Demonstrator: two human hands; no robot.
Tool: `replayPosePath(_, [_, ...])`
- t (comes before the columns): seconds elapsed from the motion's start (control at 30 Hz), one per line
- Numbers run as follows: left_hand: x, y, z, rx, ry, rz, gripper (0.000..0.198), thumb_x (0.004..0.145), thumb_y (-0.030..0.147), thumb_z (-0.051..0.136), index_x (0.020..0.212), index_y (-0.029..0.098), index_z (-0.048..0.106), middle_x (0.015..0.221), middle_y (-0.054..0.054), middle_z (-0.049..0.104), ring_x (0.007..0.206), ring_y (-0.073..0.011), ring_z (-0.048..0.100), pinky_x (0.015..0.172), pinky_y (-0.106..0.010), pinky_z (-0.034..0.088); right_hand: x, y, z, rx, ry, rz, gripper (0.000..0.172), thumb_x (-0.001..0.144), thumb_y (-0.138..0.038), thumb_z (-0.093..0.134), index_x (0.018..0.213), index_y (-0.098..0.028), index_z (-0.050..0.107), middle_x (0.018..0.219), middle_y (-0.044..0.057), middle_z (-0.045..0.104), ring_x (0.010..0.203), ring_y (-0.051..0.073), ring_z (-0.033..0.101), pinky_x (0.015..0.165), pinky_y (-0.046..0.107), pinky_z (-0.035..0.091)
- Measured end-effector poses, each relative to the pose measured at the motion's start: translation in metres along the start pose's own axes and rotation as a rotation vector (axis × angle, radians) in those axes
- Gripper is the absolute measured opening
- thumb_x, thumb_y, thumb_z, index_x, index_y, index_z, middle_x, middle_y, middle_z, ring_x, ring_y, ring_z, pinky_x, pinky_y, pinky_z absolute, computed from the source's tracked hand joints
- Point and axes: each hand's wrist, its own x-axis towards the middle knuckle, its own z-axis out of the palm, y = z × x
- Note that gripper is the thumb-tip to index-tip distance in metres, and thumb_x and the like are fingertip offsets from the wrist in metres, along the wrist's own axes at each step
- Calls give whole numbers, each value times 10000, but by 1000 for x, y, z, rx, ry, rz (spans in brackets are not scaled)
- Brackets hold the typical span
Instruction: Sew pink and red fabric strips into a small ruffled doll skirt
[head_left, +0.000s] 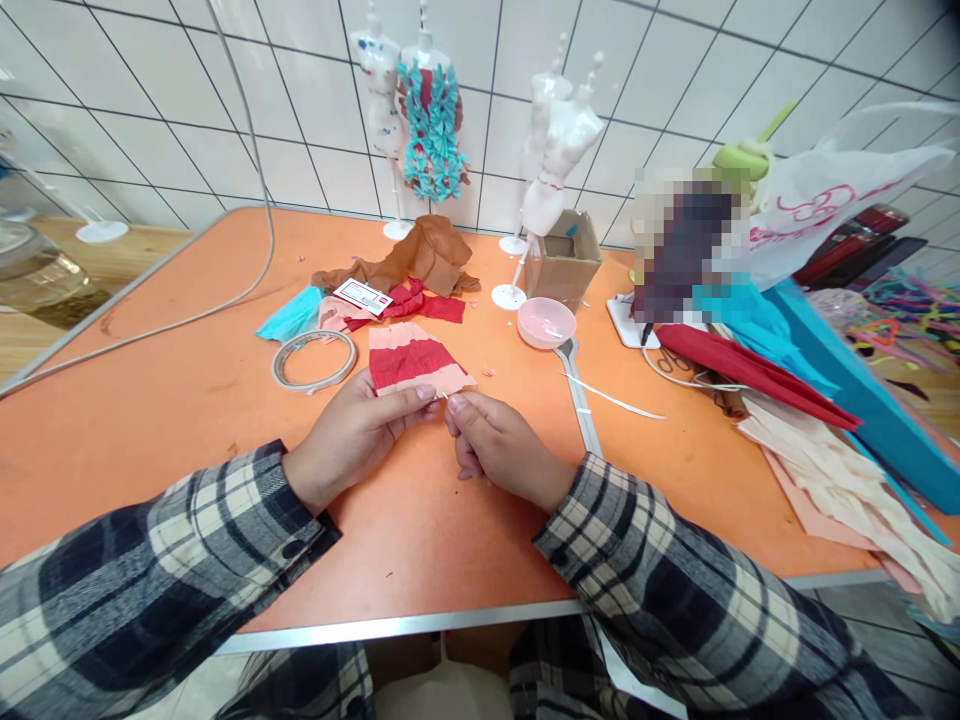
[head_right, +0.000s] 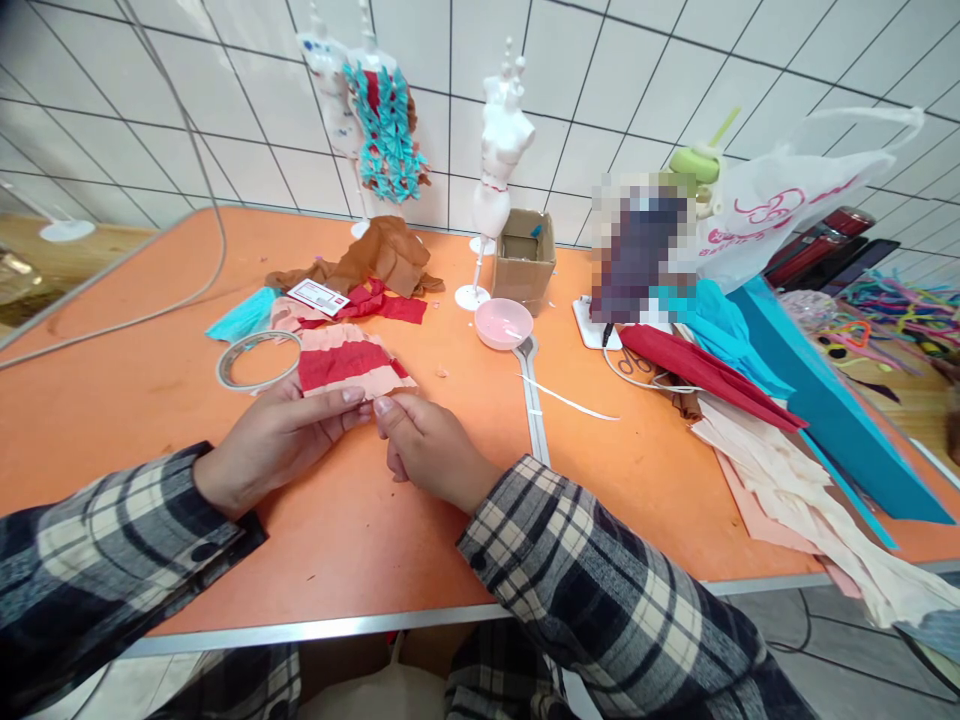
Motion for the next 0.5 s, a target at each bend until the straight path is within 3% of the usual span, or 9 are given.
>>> replayPosePath(0.5, [1, -3, -5, 5, 30, 4, 216, 759, 187, 875, 963, 173, 806, 954, -65, 793, 870, -195, 724, 822, -302, 599, 0, -2, 0, 25, -3, -2, 390, 1077, -473, 384, 766, -237, 404, 456, -98, 430, 401, 90, 426, 480, 206, 442])
